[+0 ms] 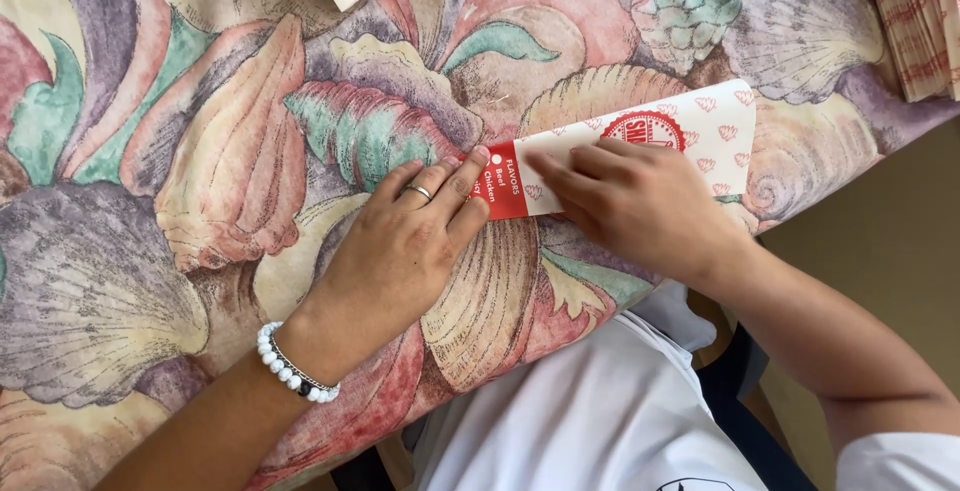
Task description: Folding and assembling paper food packaging sleeves from flat sheets.
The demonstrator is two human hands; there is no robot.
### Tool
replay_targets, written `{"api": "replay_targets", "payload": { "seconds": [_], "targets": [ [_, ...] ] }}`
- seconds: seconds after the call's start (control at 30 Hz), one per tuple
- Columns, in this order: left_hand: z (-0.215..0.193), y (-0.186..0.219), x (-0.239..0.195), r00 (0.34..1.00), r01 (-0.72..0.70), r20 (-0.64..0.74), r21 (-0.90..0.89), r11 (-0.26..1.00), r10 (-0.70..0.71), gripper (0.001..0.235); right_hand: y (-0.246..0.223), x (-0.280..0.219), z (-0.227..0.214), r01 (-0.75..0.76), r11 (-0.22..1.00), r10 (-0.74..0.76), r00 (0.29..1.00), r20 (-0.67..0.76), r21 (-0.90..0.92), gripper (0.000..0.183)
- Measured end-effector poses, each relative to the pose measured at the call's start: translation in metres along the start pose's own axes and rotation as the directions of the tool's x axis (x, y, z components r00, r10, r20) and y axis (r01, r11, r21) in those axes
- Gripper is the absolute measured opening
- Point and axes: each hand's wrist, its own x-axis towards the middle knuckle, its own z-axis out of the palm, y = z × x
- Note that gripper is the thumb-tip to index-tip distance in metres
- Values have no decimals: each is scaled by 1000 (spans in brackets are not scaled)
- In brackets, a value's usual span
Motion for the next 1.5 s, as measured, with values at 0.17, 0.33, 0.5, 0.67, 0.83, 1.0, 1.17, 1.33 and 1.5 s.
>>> {"api": "replay_targets", "payload": {
  "seconds": [0.17, 0.33, 0.5, 0.67, 0.83, 1.0, 1.17, 1.33, 1.5],
  "targets": [
    [-2, 0, 0, 1000, 10, -21, -42, 999, -11, 23, -10, 35, 8, -24, 999, 25, 999, 33, -34, 35],
    [2, -4, -1, 1000, 5, 2, -48, 999, -5, 28, 21, 18, 5, -124, 982, 123, 992, 14, 145, 26],
    [6, -6, -2, 999, -34, -26, -77, 996, 32, 70, 74, -35, -2, -315, 948, 316, 948, -29, 34, 18],
    [9, 3, -3, 999, -43, -4, 59, 997, 43, 66, 77, -58, -13, -395, 919, 391, 915, -101, -18, 21],
    [5, 11, 3, 999, -33, 41, 144, 989, 27, 61, 20, -54, -9, -16, 971, 78, 963, -257, 237, 21],
    [-6, 18, 8, 1000, 6, 25, 59, 998, -7, 59, 6, -63, -7, 20, 997, -7, 983, -184, 68, 21],
    [-5, 18, 14, 1000, 8, 8, 90, 996, -8, 51, 27, -105, -6, -38, 997, 32, 994, -101, -60, 29],
    [-7, 21, 22, 998, -17, -60, -47, 999, 15, 25, 30, -111, -8, -33, 993, 22, 994, -108, -110, 26],
    [22, 9, 11, 999, -29, 8, -279, 960, 33, 53, 33, -110, -7, -11, 996, 0, 994, -113, -92, 26]
  ]
}}
